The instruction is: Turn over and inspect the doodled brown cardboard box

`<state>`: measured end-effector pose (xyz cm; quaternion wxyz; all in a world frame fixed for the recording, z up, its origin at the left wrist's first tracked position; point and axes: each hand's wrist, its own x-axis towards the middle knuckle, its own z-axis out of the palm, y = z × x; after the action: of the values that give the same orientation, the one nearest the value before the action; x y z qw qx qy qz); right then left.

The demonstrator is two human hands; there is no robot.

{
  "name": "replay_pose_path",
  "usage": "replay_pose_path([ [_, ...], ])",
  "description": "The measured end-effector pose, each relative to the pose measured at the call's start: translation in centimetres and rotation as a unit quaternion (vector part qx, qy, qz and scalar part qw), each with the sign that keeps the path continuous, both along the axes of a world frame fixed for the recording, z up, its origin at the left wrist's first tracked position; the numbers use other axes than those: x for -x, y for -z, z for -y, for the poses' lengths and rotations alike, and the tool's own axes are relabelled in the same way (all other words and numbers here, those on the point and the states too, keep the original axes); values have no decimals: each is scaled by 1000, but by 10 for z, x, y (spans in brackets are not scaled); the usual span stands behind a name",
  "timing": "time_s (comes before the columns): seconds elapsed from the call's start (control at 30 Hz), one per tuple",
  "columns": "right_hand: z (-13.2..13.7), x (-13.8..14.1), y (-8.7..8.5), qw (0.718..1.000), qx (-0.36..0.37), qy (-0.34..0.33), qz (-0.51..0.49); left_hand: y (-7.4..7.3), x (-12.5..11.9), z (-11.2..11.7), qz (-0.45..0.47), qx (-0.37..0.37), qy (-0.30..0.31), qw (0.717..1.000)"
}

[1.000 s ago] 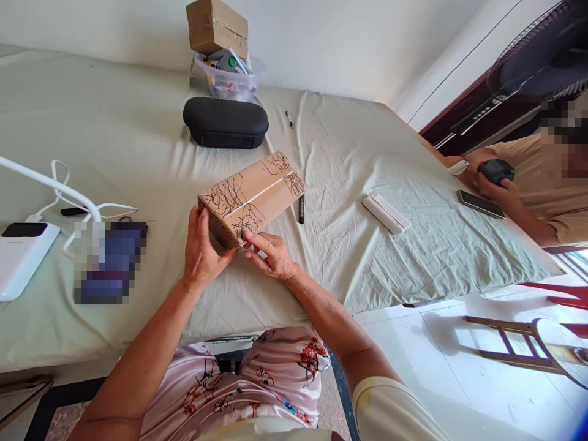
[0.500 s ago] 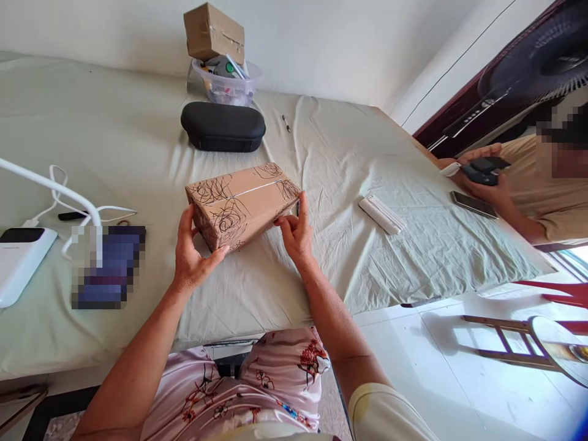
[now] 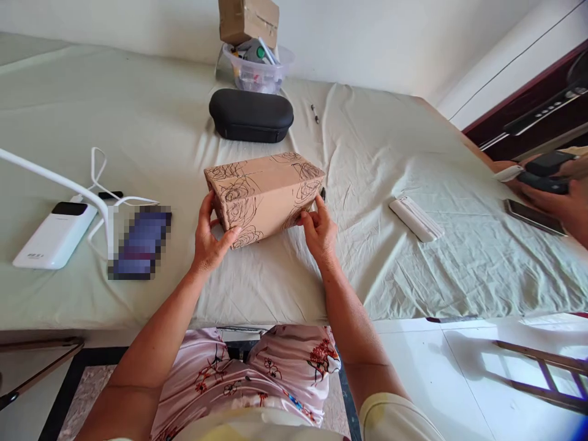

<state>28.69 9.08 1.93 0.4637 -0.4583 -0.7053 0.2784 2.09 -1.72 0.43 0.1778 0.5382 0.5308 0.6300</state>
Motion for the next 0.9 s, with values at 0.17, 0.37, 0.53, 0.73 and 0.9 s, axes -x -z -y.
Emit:
replay_pose_path([
  [0.17,2,1,-5,998,9,-13,55,-2,4,-7,60,-24,-40,997],
  [0.37,4,4,-8,999,-1,-25,25,-5,9,-7,79,-24,-38,996],
  [0.53,8,5,-12,1000,-22,-2,-8,0,5,0,24,-14,-38,999],
  [0.73,12,3,-13,998,-66,-9,-16,4,3,6,-96,-35,-93,990],
  [0.9,11,7,-9,993,-114,-13,-38,-2,2,4,-256,-93,-155,950],
])
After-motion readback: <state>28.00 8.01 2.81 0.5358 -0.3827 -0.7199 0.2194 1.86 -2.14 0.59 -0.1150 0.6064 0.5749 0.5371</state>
